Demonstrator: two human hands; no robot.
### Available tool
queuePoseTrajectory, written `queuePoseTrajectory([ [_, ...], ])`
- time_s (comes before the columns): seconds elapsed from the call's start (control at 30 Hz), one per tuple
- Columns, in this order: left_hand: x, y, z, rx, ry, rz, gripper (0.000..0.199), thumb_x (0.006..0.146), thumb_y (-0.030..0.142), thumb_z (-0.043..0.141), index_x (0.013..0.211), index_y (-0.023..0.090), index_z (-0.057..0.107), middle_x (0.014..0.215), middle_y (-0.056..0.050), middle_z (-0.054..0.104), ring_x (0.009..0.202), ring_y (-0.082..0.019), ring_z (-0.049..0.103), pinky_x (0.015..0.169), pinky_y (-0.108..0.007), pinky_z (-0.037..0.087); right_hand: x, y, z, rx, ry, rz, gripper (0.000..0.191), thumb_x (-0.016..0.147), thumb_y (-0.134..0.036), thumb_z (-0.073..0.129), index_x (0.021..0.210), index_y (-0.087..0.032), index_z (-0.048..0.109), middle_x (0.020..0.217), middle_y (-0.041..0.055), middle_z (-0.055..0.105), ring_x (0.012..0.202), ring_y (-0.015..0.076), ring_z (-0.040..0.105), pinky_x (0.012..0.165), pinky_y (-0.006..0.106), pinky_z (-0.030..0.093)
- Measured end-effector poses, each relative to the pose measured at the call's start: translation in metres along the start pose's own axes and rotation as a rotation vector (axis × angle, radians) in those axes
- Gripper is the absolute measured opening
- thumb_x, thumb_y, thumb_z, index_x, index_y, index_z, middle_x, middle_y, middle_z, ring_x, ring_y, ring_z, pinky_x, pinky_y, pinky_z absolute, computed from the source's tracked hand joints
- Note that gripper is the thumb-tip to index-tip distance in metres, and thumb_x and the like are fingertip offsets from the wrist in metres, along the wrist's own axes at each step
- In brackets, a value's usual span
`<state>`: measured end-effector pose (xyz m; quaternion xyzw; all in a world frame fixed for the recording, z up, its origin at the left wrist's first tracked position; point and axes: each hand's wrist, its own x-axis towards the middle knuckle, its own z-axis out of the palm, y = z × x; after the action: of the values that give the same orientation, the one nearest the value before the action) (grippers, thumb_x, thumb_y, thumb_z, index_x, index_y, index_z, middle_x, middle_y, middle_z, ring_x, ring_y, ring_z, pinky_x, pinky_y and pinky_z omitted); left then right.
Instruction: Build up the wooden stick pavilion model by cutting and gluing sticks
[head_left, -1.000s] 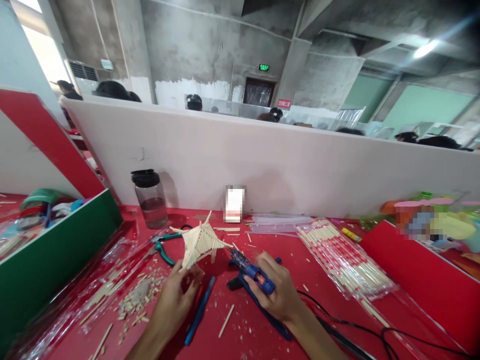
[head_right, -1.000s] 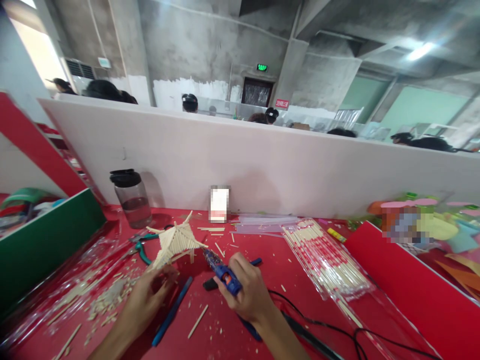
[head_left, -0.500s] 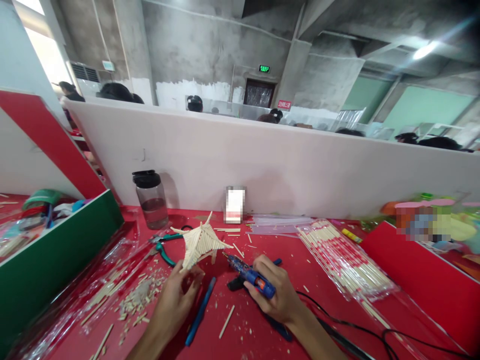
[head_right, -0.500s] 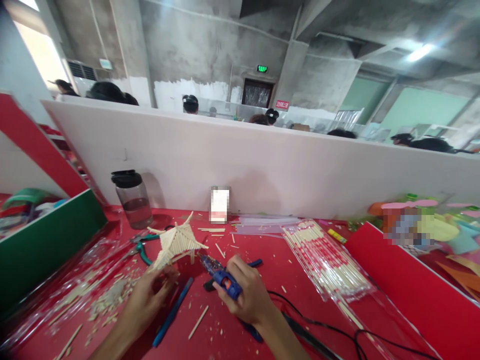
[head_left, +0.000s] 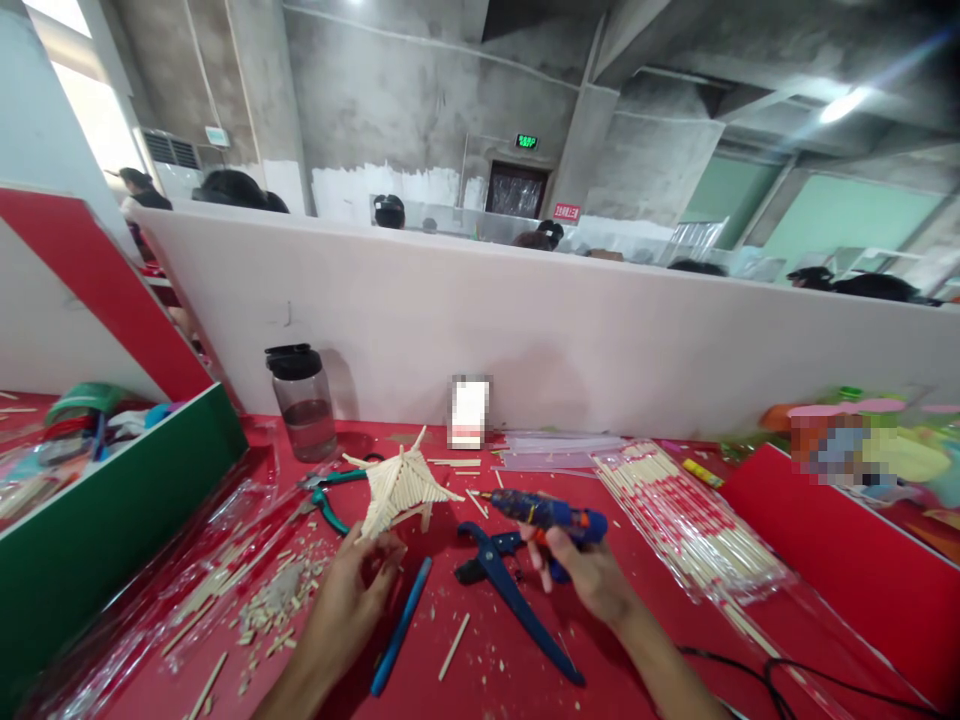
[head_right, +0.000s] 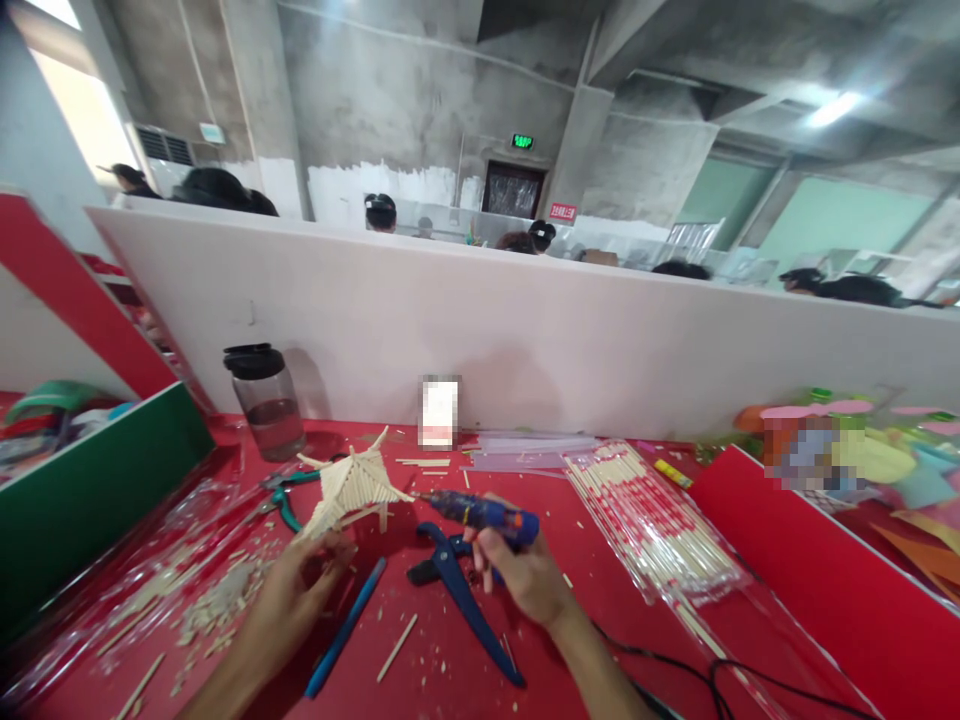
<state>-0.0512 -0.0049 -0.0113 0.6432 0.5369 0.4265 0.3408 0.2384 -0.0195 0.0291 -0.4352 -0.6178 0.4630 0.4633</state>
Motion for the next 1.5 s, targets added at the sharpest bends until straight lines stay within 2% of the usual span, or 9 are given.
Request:
queuePoseTrajectory([
  [0.1, 0.002, 0.001, -0.004, 0.029, 0.008, -0.022, 0.035, 0.087, 0.048, 0.055, 0.080, 0.017, 0.068, 0.074, -0.005, 0.067, 0.063, -0.022, 0.061, 0.058, -0.031, 0.051, 0.005, 0.005, -0.025, 0.190, -0.038, 0.109, 0.057, 0.083, -0.077, 0.050, 0.092, -0.020, 0.056, 0.074, 0.0016, 0.057, 0.054, 0.0128, 0.052, 0.054, 0.029, 0.046],
  [0.2, 0.007, 0.000, -0.010, 0.078, 0.034, 0.006, 0.035, 0.086, 0.049, 0.056, 0.080, 0.017, 0.069, 0.078, -0.006, 0.069, 0.071, -0.024, 0.064, 0.067, -0.034, 0.052, 0.007, 0.006, -0.042, 0.234, -0.019, 0.232, 0.057, 0.079, -0.074, 0.060, 0.087, -0.019, 0.054, 0.074, 0.0001, 0.055, 0.049, 0.0077, 0.042, 0.047, 0.024, 0.038],
  [0.37, 0.011, 0.001, -0.017, 0.146, 0.070, 0.044, 0.038, 0.082, 0.054, 0.058, 0.078, 0.018, 0.072, 0.085, -0.009, 0.071, 0.085, -0.029, 0.066, 0.078, -0.039, 0.053, 0.007, 0.010, -0.050, 0.001, 0.164, 0.347, 0.041, 0.077, -0.048, 0.074, 0.080, -0.022, 0.042, 0.057, -0.0086, 0.047, 0.042, 0.0069, 0.039, 0.038, 0.017, 0.025],
  [0.5, 0.009, 0.000, -0.018, 0.206, 0.080, 0.082, 0.040, 0.083, 0.055, 0.058, 0.077, 0.018, 0.072, 0.088, -0.010, 0.068, 0.090, -0.029, 0.064, 0.084, -0.041, 0.052, 0.011, 0.018, -0.056, -0.198, 0.180, 0.347, 0.027, 0.082, -0.045, 0.061, 0.084, -0.022, 0.046, 0.061, -0.0058, 0.056, 0.038, 0.0110, 0.049, 0.039, 0.022, 0.038],
  [0.7, 0.009, -0.014, -0.020, 0.249, 0.071, 0.089, 0.036, 0.085, 0.053, 0.057, 0.083, 0.020, 0.071, 0.093, -0.009, 0.066, 0.097, -0.031, 0.061, 0.092, -0.044, 0.048, 0.018, 0.034, -0.077, -0.733, 0.276, 0.174, 0.033, 0.082, -0.040, 0.062, 0.106, -0.018, 0.063, 0.103, 0.0118, 0.071, 0.095, 0.0301, 0.069, 0.076, 0.038, 0.053],
  [0.83, 0.009, -0.011, -0.022, 0.228, -0.039, 0.094, 0.035, 0.089, 0.051, 0.053, 0.083, 0.020, 0.070, 0.090, -0.008, 0.068, 0.090, -0.028, 0.063, 0.086, -0.041, 0.049, 0.019, 0.043, -0.084, -1.022, 0.354, 0.120, 0.033, 0.086, -0.044, 0.061, 0.104, -0.017, 0.069, 0.108, 0.0149, 0.069, 0.104, 0.0317, 0.064, 0.086, 0.040, 0.048],
  [1.03, 0.001, 0.010, -0.024, 0.168, -0.304, 0.134, 0.031, 0.090, 0.044, 0.056, 0.077, 0.021, 0.071, 0.079, -0.005, 0.070, 0.074, -0.021, 0.063, 0.068, -0.028, 0.048, 0.016, 0.046, -0.085, -1.234, 0.411, 0.125, 0.028, 0.089, -0.045, 0.059, 0.095, -0.023, 0.073, 0.095, 0.0099, 0.069, 0.091, 0.0276, 0.065, 0.072, 0.032, 0.044],
  [1.27, 0.000, 0.010, -0.023, 0.127, -0.376, 0.137, 0.028, 0.090, 0.042, 0.057, 0.080, 0.020, 0.072, 0.080, -0.005, 0.071, 0.075, -0.021, 0.063, 0.071, -0.028, 0.047, 0.017, 0.060, -0.084, -1.209, 0.501, 0.262, 0.023, 0.083, -0.043, 0.063, 0.083, -0.021, 0.062, 0.079, 0.0056, 0.070, 0.075, 0.0241, 0.066, 0.060, 0.029, 0.035],
  [1.5, 0.000, 0.012, -0.022, 0.162, -0.425, 0.149, 0.028, 0.093, 0.041, 0.053, 0.083, 0.021, 0.070, 0.085, -0.004, 0.070, 0.077, -0.020, 0.063, 0.074, -0.029, 0.045, 0.014, 0.071, -0.086, -1.277, 0.393, 0.233, 0.012, 0.087, -0.032, 0.058, 0.091, -0.021, 0.061, 0.080, 0.0051, 0.070, 0.074, 0.0224, 0.066, 0.062, 0.028, 0.036],
])
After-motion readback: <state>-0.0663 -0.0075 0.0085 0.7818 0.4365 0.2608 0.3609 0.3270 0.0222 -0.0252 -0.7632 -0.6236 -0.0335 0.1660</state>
